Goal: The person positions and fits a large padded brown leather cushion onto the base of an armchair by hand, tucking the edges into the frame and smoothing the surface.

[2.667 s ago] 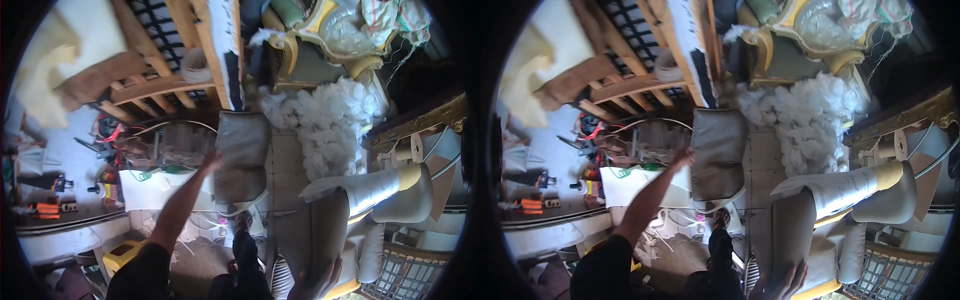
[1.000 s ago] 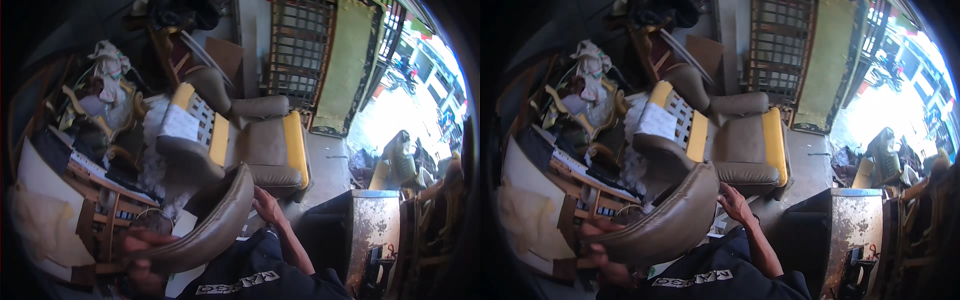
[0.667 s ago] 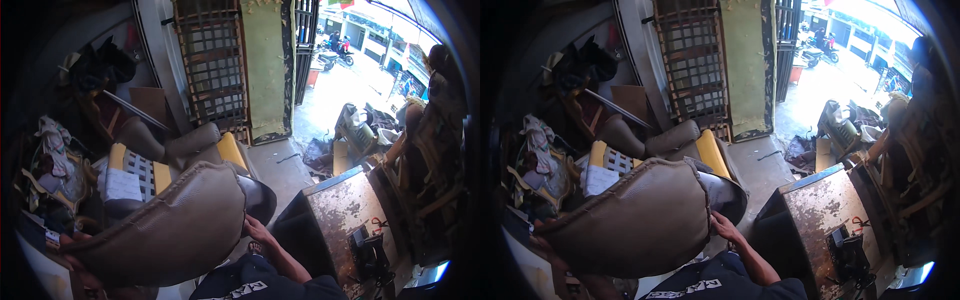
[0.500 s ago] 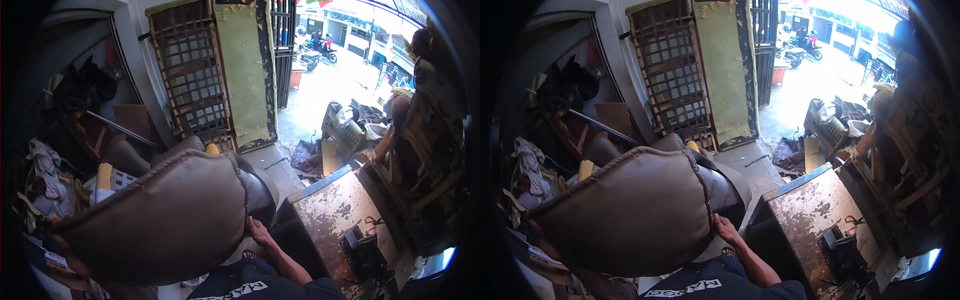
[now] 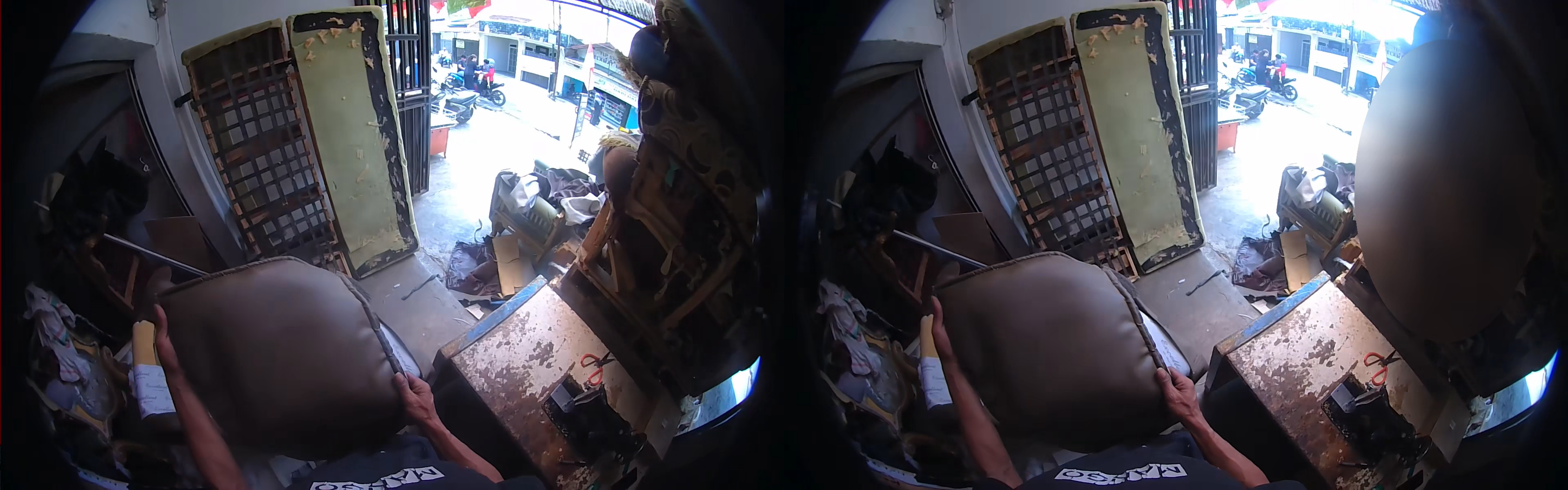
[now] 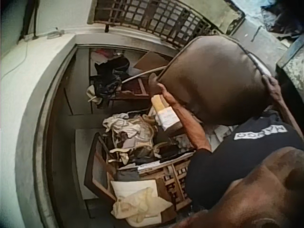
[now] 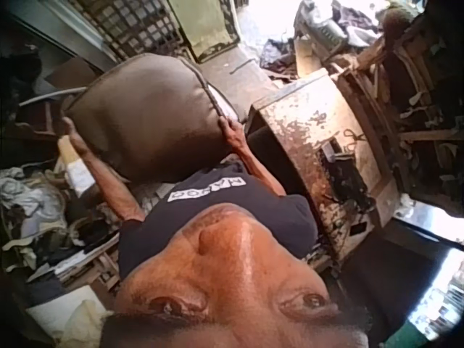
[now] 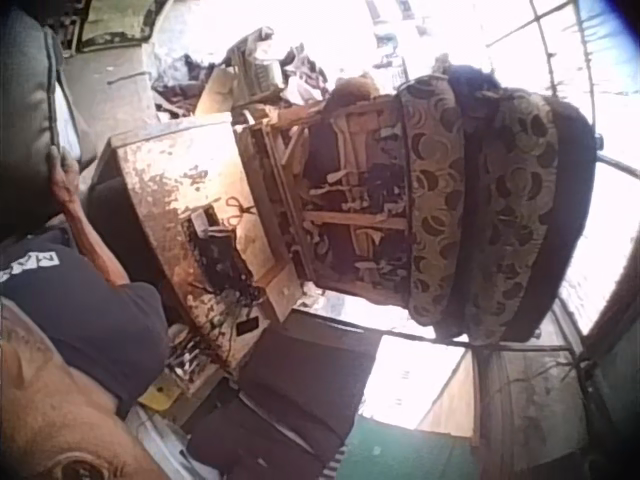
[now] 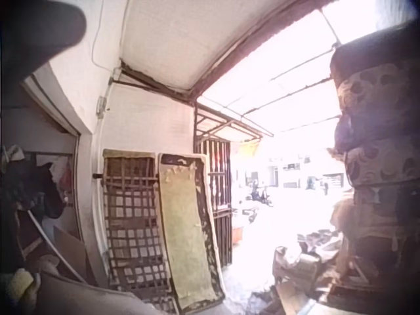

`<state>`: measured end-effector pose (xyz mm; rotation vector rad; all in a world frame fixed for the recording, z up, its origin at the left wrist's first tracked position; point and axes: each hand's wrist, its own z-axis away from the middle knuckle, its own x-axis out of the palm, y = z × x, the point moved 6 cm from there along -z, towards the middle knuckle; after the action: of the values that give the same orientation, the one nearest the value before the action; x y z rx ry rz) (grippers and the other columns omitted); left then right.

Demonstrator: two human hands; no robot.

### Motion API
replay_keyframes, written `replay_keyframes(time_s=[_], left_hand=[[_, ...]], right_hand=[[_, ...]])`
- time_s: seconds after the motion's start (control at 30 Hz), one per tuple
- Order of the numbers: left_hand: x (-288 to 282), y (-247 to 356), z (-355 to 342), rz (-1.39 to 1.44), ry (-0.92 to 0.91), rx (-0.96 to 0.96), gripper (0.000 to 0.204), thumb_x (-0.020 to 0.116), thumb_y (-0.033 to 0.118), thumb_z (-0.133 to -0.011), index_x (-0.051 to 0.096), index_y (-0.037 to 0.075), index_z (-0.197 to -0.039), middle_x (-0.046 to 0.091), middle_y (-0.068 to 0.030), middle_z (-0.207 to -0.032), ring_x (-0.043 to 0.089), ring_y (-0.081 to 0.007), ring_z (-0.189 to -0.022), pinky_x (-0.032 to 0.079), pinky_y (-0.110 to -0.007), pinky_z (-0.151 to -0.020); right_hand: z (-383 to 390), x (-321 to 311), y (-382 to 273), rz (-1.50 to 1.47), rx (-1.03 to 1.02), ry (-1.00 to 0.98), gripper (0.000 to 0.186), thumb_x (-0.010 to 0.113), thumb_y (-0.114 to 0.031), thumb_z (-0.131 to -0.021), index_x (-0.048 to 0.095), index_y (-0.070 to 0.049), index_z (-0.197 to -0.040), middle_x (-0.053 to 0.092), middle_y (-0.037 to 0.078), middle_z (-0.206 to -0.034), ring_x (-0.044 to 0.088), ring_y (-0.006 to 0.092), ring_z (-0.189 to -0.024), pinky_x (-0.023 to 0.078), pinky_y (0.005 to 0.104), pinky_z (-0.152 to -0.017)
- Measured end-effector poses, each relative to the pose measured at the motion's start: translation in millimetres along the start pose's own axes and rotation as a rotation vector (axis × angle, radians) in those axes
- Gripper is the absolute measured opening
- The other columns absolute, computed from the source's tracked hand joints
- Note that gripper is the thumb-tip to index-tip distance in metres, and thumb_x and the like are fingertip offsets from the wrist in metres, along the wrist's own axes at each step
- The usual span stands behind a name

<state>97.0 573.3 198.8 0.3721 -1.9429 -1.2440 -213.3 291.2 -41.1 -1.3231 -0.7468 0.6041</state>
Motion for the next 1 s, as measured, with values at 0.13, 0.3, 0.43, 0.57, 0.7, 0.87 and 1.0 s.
replay_keyframes(time_s=[0.13, 0.3, 0.43, 0.57, 0.7, 0.87, 1.0], left_hand=[[-87.6, -112.0, 27.2, -0.029, 0.216, -0.187, 0.068, 0.067, 0.042, -0.093, 0.045, -0.001, -0.141, 0.056, -0.0155, -0.135, 0.058, -0.0318, -0.121, 0.048, -0.046, -0.104], [-137.5, -197.4, 54.1, 0.0, 0.247, -0.335, 0.058, 0.065, 0.025, -0.094, 0.043, 0.003, -0.143, 0.057, -0.0142, -0.132, 0.057, -0.0319, -0.121, 0.046, -0.047, -0.104], [-209.9, -198.3, 32.7, -0.084, 0.309, -0.353, 0.051, 0.065, 0.019, -0.092, 0.048, 0.005, -0.138, 0.061, -0.0099, -0.122, 0.058, -0.027, -0.116, 0.046, -0.045, -0.102], [-152.7, -145.9, -62.5, 0.019, 0.234, -0.237, 0.045, 0.067, 0.022, -0.092, 0.052, 0.003, -0.13, 0.063, -0.0105, -0.116, 0.059, -0.0251, -0.115, 0.047, -0.044, -0.102], [-251.7, -177.2, -159.2, -0.064, 0.262, -0.223, 0.06, 0.073, 0.03, -0.089, 0.049, 0.001, -0.135, 0.062, -0.0157, -0.121, 0.059, -0.0277, -0.117, 0.046, -0.042, -0.103], [-375.9, -357.9, -208.2, -0.687, 0.54, -0.378, 0.083, 0.067, 0.05, -0.091, 0.035, 0.0, -0.148, 0.049, -0.0194, -0.143, 0.048, -0.0316, -0.133, 0.037, -0.041, -0.111], [-433.1, -530.6, -123.8, -0.996, 0.587, -0.688, 0.096, 0.07, 0.05, -0.086, 0.023, -0.003, -0.151, 0.032, -0.0295, -0.154, 0.034, -0.038, -0.143, 0.03, -0.043, -0.118]], right_hand=[[-13.7, 7.5, 2.1, 0.062, -0.023, 0.157, 0.035, 0.055, -0.036, -0.103, 0.067, -0.005, -0.112, 0.059, -0.006, -0.085, 0.051, 0.0043, -0.082, 0.043, 0.0222, -0.074], [-57.8, 11.9, 21.5, 0.15, 0.06, 0.251, 0.041, 0.059, -0.037, -0.101, 0.069, 0.0, -0.113, 0.066, -0.002, -0.092, 0.056, 0.0073, -0.087, 0.047, 0.0257, -0.078], [-99.6, 44.0, -22.6, 0.189, 0.088, 0.232, 0.041, 0.059, -0.037, -0.1, 0.07, 0.001, -0.112, 0.068, 0.0, -0.09, 0.059, 0.0084, -0.086, 0.048, 0.0258, -0.078], [-156.5, 66.4, -97.6, 0.364, -0.027, 0.237, 0.043, 0.057, -0.04, -0.1, 0.069, 0.0, -0.111, 0.068, 0.003, -0.09, 0.058, 0.0098, -0.087, 0.048, 0.028, -0.079], [-259.4, 122.5, -86.1, 0.543, -0.052, 0.204, 0.05, 0.053, -0.044, -0.1, 0.064, 0.0, -0.121, 0.07, 0.015, -0.101, 0.065, 0.0209, -0.096, 0.048, 0.0341, -0.087], [-368.2, 110.7, 106.8, 0.869, 0.059, 0.088, 0.07, 0.056, -0.051, -0.096, 0.045, -0.001, -0.144, 0.067, 0.022, -0.118, 0.066, 0.0324, -0.106, 0.05, 0.0406, -0.093], [-345.0, 109.4, 278.9, 1.157, 0.308, -0.213, 0.077, 0.059, -0.049, -0.094, 0.036, 0.001, -0.148, 0.056, 0.025, -0.134, 0.056, 0.0407, -0.12, 0.046, 0.0482, -0.097]])
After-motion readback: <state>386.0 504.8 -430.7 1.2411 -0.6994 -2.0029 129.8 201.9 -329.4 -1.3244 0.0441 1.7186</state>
